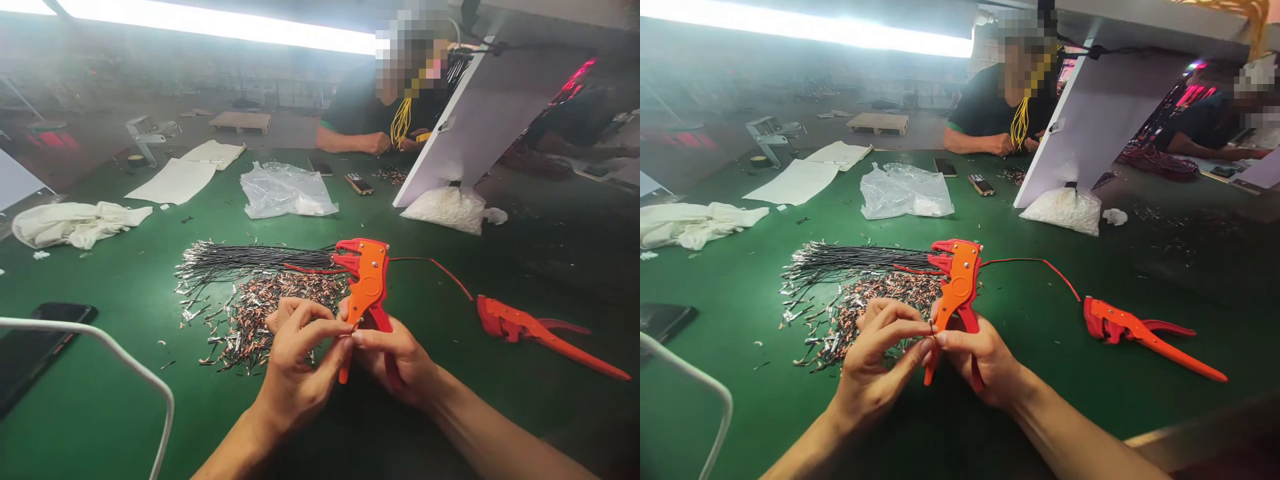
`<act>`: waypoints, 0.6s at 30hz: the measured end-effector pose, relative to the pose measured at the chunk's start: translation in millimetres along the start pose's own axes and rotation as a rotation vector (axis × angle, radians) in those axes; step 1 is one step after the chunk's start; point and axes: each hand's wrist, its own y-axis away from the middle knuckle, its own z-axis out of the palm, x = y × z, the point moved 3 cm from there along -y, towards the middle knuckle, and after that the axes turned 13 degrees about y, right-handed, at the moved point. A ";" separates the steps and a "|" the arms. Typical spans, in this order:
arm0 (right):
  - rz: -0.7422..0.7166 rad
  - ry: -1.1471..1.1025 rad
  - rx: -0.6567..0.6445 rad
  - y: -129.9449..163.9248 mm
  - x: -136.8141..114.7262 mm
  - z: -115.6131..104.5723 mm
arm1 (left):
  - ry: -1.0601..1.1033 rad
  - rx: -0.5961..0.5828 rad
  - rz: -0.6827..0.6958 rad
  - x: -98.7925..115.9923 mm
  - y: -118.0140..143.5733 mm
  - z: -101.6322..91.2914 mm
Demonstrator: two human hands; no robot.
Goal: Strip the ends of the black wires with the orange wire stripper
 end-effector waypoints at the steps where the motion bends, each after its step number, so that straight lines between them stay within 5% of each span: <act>1: 0.002 0.001 0.016 -0.2 0.0 -0.4 | 0.012 -0.014 0.001 0.5 -0.2 0.3; 18: -0.043 0.083 -0.114 -0.9 5.8 0.6 | 0.495 0.159 -0.361 -15.9 3.3 -8.4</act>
